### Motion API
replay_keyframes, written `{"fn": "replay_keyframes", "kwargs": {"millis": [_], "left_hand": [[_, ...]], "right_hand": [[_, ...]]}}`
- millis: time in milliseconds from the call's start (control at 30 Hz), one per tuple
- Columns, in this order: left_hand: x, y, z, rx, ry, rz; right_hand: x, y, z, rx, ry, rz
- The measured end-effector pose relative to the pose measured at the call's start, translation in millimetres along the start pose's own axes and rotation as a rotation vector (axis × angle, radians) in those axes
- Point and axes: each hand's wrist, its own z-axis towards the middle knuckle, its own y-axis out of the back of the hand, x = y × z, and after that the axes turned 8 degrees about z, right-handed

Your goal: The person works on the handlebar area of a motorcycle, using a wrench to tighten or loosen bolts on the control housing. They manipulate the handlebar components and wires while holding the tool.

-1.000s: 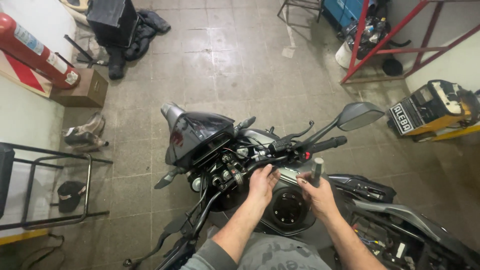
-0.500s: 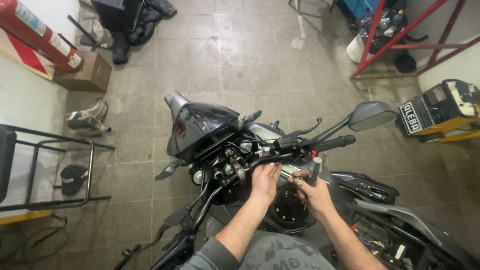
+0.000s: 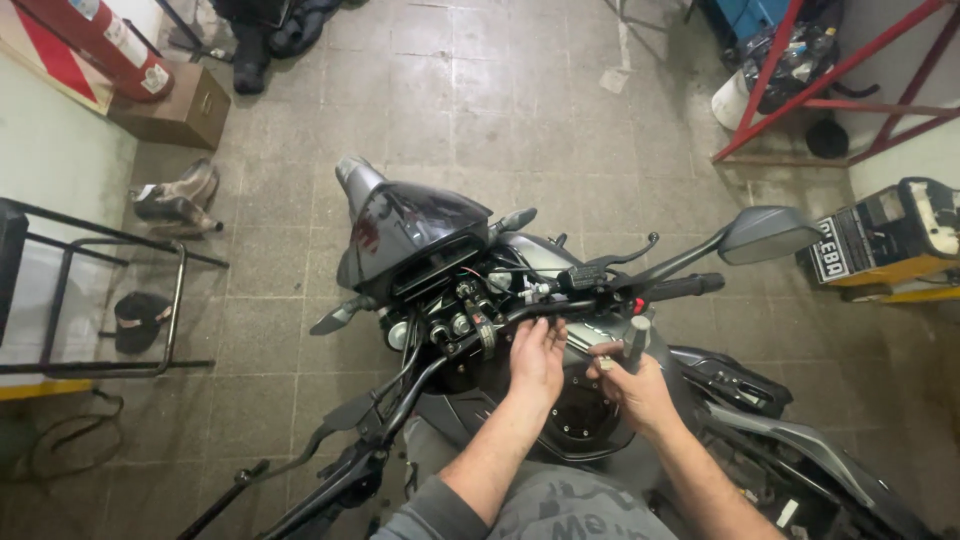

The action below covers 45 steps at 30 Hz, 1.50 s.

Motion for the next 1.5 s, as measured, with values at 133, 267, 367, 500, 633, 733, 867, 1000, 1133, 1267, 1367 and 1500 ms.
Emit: {"fn": "replay_keyframes", "kwargs": {"millis": [133, 267, 367, 500, 633, 733, 867, 1000, 1133, 1267, 1367, 1500], "left_hand": [[-2.9, -8.3, -5.8, -0.050, -0.037, -0.035], [-1.9, -7.0, -6.7, -0.088, -0.071, -0.060], [1.4, -2.3, 1.0, -0.099, -0.072, -0.053], [10.0, 6.4, 2.0, -0.068, -0.071, -0.007], [-2.7, -9.1, -12.7, -0.066, -0.049, 0.101], [-10.2, -15.3, -20.7, -0.077, -0.009, 0.180], [5.2, 14.1, -3.8, -0.067, -0.032, 0.274], [-25.8, -10.0, -49.6, -0.071, -0.013, 0.395], [-80.0, -23.7, -90.1, -0.031, -0.071, 0.701], [-154.1, -80.3, -111.7, -0.049, -0.454, 1.643], [-175.6, -99.7, -80.8, -0.027, -0.518, 2.110], [-161.8, -33.0, 42.9, 0.272, -0.204, 2.187]], "right_hand": [[3.9, -3.1, -0.1, -0.009, 0.014, -0.030], [10.3, -3.5, -4.6, -0.035, -0.010, -0.099], [14.8, -7.2, 1.2, -0.039, -0.048, -0.167], [2.2, -5.5, 14.2, -0.002, -0.141, -0.218], [2.2, -15.7, 35.3, 0.094, -0.214, -0.069], [0.6, -19.8, 47.6, 0.171, -0.272, 0.044], [5.2, -22.8, 50.9, 0.219, -0.327, 0.184], [20.6, -36.6, 53.9, 0.170, -0.318, 0.230], [3.8, -27.6, 65.2, 0.194, -0.335, 0.260], [9.3, -38.6, 58.1, 0.188, -0.350, 0.250], [5.4, -40.2, 59.5, 0.211, -0.339, 0.225], [4.1, -39.8, 62.6, 0.290, -0.332, 0.178]]}}
